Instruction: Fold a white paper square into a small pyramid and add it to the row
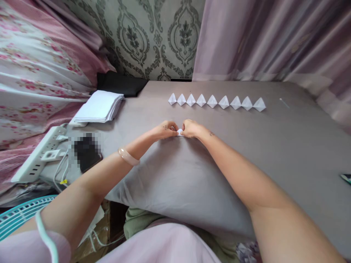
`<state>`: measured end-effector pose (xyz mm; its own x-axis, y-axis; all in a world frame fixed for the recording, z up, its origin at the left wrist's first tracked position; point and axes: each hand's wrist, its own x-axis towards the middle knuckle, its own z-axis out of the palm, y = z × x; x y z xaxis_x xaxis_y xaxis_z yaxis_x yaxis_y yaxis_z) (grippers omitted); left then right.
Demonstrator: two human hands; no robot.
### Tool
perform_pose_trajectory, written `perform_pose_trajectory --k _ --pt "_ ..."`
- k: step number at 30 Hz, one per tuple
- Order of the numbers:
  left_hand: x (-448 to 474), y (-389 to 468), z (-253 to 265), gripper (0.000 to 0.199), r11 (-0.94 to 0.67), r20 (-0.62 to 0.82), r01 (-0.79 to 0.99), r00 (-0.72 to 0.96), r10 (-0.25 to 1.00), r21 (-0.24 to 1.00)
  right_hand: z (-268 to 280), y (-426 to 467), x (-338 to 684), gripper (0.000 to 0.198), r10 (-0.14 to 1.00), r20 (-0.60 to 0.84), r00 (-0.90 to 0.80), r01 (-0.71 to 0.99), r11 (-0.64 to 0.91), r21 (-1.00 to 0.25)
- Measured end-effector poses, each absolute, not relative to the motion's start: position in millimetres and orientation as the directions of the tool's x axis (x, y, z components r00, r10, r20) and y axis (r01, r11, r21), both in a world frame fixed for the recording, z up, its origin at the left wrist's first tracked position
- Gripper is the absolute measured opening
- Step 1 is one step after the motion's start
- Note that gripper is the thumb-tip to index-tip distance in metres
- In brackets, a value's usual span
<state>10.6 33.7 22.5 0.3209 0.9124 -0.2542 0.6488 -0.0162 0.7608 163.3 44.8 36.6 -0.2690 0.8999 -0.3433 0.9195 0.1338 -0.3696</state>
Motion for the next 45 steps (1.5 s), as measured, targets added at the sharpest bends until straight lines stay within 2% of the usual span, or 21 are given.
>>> perform_pose_trajectory --k 4,8,13,16,18,20,23,28,31,34,36,39,45 --pt "6.2 24.8 4.4 0.012 -0.203 -0.031 0.588 0.363 0.931 0.783 16.8 25.4 171.9 0.01 0.955 -0.042 -0.293 0.854 0.242 -0.461" --pt "5.0 14.1 -5.5 0.013 -0.293 0.093 0.594 0.343 0.935 0.749 3.9 9.6 174.3 0.008 0.965 0.047 -0.259 0.783 0.239 -0.575" --pt "5.1 5.2 -9.7 0.011 -0.306 0.145 0.537 0.321 0.936 0.787 -6.9 1.0 175.8 0.009 0.949 0.175 -0.262 0.649 0.307 -0.696" --pt "5.2 4.5 -5.1 0.017 -0.233 0.121 0.362 0.306 0.944 0.903 -6.4 -0.2 178.0 0.016 0.961 0.154 -0.232 0.483 0.251 -0.839" --pt "4.1 3.9 2.2 0.027 -0.127 0.062 0.195 0.309 0.949 0.973 -2.5 -0.7 179.9 0.024 0.975 0.085 -0.206 0.316 0.148 -0.937" --pt "1.5 2.2 10.6 0.036 -0.033 -0.013 0.134 0.327 0.945 0.99 3.2 -1.9 181.4 0.031 0.98 0.015 -0.2 0.167 0.049 -0.985" --pt "-3.7 -0.9 18.9 0.048 -0.025 -0.08 0.255 0.394 0.916 0.967 11.7 -5.2 181.6 0.036 0.975 -0.07 -0.212 0.07 -0.057 -0.996" --pt "-6.9 -4.3 18.4 0.045 -0.097 -0.08 0.349 0.461 0.884 0.932 17.7 -9.9 178.9 0.038 0.943 -0.15 -0.297 0.025 -0.149 -0.989" --pt "-4.2 -7.5 18.8 0.042 -0.101 -0.045 0.301 0.442 0.896 0.948 18.3 -10.6 178.8 0.039 0.938 -0.161 -0.306 -0.014 -0.174 -0.985" --pt "-0.1 -11.0 20.4 0.039 -0.032 -0.03 0.15 0.392 0.92 0.988 21.4 -11.7 179.5 0.04 0.927 -0.189 -0.323 -0.094 -0.23 -0.969" --pt "2.0 -12.1 20.4 0.038 0.028 -0.051 0.068 0.37 0.928 0.997 24.8 -13.6 179.5 0.038 0.903 -0.237 -0.359 -0.086 -0.285 -0.955" --pt "3.8 -12.0 19.2 0.037 0.061 -0.065 0.024 0.357 0.932 0.998 29.4 -17.6 177.7 0.039 0.865 -0.286 -0.412 0.052 -0.291 -0.955" --pt "0.5 -12.8 26.1 0.034 0.006 -0.003 -0.007 0.408 0.913 1.0 32.6 -21.2 173.3 0.037 0.911 -0.079 -0.404 0.206 0.007 -0.978"
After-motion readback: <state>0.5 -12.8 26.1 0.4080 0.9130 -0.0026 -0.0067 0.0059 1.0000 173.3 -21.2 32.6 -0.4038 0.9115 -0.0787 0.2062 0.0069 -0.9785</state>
